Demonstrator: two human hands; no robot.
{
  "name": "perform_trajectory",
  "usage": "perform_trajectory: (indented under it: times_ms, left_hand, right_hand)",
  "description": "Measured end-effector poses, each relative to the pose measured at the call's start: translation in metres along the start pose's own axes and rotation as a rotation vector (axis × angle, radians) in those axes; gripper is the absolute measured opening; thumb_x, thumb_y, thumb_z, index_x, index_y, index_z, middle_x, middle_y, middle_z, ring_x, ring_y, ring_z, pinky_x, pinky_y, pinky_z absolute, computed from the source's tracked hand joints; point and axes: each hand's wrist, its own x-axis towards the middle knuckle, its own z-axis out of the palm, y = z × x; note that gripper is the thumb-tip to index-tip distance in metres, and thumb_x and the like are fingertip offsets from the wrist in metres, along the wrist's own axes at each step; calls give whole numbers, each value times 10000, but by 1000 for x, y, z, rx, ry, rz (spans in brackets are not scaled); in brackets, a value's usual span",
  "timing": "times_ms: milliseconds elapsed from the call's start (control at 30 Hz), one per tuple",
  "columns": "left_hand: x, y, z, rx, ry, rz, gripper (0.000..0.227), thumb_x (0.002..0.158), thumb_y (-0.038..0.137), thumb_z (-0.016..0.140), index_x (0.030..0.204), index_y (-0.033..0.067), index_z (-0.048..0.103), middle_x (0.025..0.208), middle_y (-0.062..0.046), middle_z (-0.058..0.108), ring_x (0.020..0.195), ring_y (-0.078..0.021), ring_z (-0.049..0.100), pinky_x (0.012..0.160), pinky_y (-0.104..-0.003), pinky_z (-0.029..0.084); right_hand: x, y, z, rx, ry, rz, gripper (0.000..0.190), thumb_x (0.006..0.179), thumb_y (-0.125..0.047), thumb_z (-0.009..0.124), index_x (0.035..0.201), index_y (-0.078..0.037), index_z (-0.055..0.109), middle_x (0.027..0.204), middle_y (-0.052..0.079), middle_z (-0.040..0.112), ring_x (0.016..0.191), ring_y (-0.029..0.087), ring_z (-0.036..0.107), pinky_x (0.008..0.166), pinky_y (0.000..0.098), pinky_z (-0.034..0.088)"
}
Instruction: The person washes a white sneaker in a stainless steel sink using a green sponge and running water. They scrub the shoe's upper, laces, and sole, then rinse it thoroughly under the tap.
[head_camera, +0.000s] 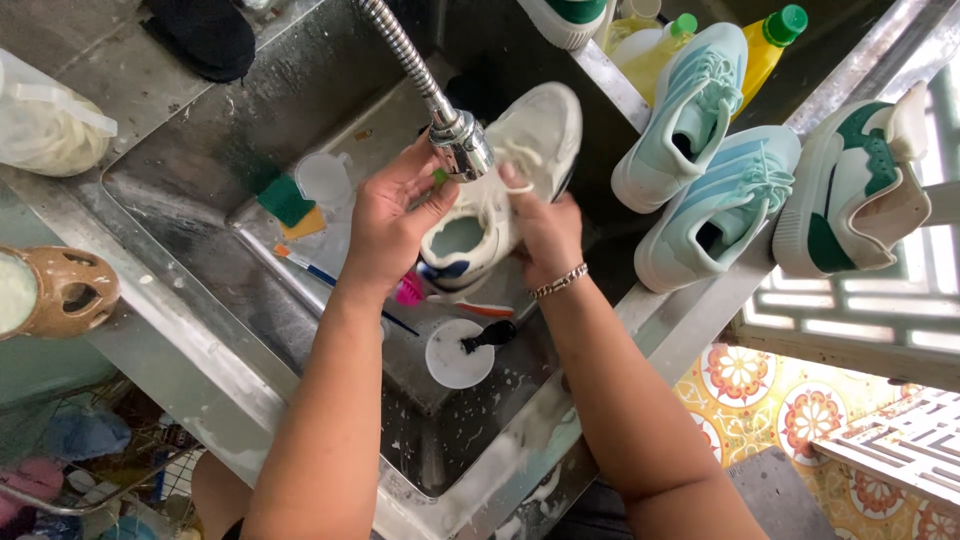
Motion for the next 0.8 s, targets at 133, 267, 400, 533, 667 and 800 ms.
perform_trajectory:
  times_ms: [133,267,400,533,667,800]
  left_hand:
    - [2,-7,-3,-58,9,-48,557,1015,-23,645,1544,43,483,1390,-88,665,1255,-144,627,1081,-292,499]
    - [2,-19,-7,-78,-3,-24,532,1040,-73,566,1556,31,490,1392,-55,650,1278,-107,600,1106,-249,454]
    - [3,-33,-10,-56,-4,7,570,1045,-113,482,1591,49,458,1409,-31,627,1300,-85,585,1136,-228,434]
    - [2,-39,-4,-26,-10,23,620,1052,-121,467,1634,81,392,1464,-31,596,1315,-84,564,1130,-222,424]
    - [1,-39,5,-52,-29,0,828,982,-190,505,1685,150,231,1577,-53,503,1363,-100,529,1104,-233,427]
    - [2,-44,7,34,-51,-12,1098,846,-263,611,1677,232,92,1605,-77,454,1389,-156,539,1118,-287,492]
  right_hand:
    - [19,10,-14,-40,-39,-296,515,822,-280,866,1189,45,708,1067,76,770,886,142,720,786,287,585]
    - [20,6,-14,-39,54,-546,528,845,-255,871,1236,8,634,1145,63,739,985,130,694,860,274,572]
    - [16,4,-14,-25,59,-811,540,913,-213,880,1291,5,561,1209,65,694,1055,140,662,938,285,564]
    - [13,0,-13,28,68,-882,577,902,-200,887,1311,-5,529,1224,62,674,1079,144,649,955,283,549]
    - [9,1,-16,-33,121,-994,557,949,-175,889,1327,-2,519,1244,69,663,1131,163,637,1028,287,528]
    - [7,5,-15,39,105,-1041,605,922,-115,901,1344,-17,479,1260,61,632,1156,170,631,1042,295,528]
